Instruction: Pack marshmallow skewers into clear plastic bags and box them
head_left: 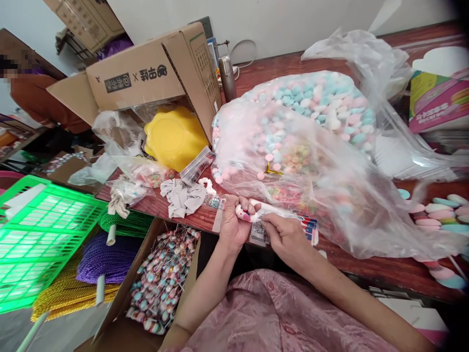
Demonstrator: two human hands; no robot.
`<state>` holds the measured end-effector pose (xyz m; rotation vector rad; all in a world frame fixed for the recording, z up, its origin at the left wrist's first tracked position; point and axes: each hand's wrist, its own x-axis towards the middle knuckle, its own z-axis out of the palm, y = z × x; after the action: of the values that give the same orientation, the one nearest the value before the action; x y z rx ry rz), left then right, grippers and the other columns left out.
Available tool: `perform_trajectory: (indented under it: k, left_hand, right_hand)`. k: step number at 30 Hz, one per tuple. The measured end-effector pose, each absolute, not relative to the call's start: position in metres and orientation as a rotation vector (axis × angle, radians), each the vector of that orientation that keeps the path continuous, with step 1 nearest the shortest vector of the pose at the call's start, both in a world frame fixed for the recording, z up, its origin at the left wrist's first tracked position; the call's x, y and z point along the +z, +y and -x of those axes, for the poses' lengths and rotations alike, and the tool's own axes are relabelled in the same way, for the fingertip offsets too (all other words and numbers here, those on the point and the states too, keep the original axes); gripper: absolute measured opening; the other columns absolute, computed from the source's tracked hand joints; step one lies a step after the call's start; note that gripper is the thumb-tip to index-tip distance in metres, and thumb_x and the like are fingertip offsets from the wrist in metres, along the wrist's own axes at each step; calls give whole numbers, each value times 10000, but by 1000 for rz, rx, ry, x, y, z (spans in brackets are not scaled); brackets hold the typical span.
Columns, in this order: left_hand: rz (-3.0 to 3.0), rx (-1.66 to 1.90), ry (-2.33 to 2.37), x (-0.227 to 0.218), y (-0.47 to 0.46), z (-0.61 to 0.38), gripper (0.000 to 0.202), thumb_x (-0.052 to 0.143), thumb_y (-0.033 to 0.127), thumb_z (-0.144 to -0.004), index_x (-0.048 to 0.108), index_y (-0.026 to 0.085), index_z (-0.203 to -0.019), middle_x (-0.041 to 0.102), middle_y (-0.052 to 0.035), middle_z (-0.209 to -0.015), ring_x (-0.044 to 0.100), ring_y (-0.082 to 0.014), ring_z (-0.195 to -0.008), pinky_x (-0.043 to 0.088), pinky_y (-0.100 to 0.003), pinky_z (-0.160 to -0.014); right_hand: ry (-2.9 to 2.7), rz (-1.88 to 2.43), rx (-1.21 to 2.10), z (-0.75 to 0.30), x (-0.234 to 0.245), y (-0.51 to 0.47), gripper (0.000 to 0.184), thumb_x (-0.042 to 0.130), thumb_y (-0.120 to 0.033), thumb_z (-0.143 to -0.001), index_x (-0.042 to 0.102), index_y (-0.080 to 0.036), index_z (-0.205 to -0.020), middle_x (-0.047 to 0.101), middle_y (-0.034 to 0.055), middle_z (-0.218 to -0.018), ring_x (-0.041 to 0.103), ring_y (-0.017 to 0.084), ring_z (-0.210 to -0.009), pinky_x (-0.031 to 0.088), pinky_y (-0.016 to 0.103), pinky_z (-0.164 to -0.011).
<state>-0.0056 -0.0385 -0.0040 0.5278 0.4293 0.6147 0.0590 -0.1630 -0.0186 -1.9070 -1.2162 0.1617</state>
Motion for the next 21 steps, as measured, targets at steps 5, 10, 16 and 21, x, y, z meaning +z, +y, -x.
perform_trajectory:
  k: [5, 10, 16, 21]
  left_hand:
    - [-465, 554, 460, -8, -36, 5, 418, 530, 507, -915, 479, 186, -652, 480, 46, -581, 525, -113, -555, 530, -389, -834]
    - [-315, 484, 495, -6, -26, 6, 460, 521, 584, -886, 488, 182, -666, 500, 31, -616, 545, -134, -607, 535, -439, -834]
    - [-395, 494, 484, -1, -33, 8, 467, 556, 587, -863, 454, 183, -650, 434, 56, -566, 531, -123, -559, 529, -452, -861]
    - [-577, 484, 383, -7, -44, 8, 422, 591, 553, -857, 448, 192, -691, 458, 64, -605, 578, -125, -582, 510, -453, -917]
  right_hand:
    - [-1567, 2115, -348, -60, -26, -166, 244, 443, -46, -834, 624, -175, -735, 590, 19, -631, 473, 129, -543, 259, 297, -562]
    - [-1646, 2207, -479, -67, -32, -172, 238, 484, -32, -818, 668, -182, -814, 617, 29, -684, 505, 149, -589, 261, 311, -595]
    - [-1457, 2071, -28, -65, -31, -172, 258, 433, -106, -898, 661, -176, -802, 634, 27, -687, 535, 131, -601, 296, 280, -586]
    - [-989, 1648, 688, -66, -26, -167, 275, 483, -308, -909, 562, -194, -672, 499, -44, -512, 434, 103, -470, 328, 232, -502]
